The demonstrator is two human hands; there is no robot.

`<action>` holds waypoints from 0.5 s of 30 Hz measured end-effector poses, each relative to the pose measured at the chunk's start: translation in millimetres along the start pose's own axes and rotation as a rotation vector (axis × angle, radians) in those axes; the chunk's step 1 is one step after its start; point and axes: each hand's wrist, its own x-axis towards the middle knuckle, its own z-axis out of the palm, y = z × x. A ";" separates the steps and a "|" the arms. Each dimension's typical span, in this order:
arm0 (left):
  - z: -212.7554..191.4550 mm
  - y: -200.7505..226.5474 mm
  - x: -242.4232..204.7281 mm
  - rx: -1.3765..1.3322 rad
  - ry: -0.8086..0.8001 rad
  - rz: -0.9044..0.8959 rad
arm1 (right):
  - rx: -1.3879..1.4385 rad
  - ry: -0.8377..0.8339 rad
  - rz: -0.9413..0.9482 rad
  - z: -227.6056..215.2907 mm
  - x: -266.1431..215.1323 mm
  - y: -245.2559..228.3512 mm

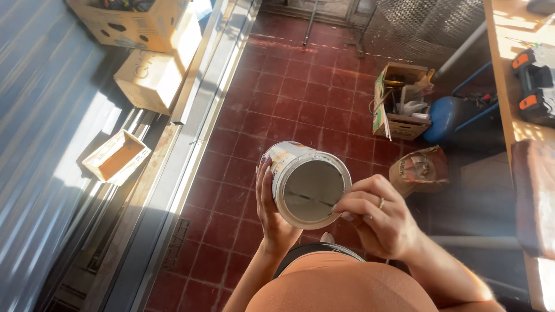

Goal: Mixing paint by pouring liquid from a large container into a smaller one and stirring with a rod.

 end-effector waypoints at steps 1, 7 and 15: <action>-1.3 -1.9 1.6 -0.012 -0.005 -0.001 | -0.011 0.001 0.006 -0.8 -2.4 4.5; -22.0 -12.2 -4.5 -0.030 -0.045 -0.009 | -0.140 0.053 -0.057 25.2 -4.3 -4.4; -38.1 -16.1 -1.0 -0.039 -0.042 -0.017 | -0.116 0.046 -0.043 36.9 10.6 -14.6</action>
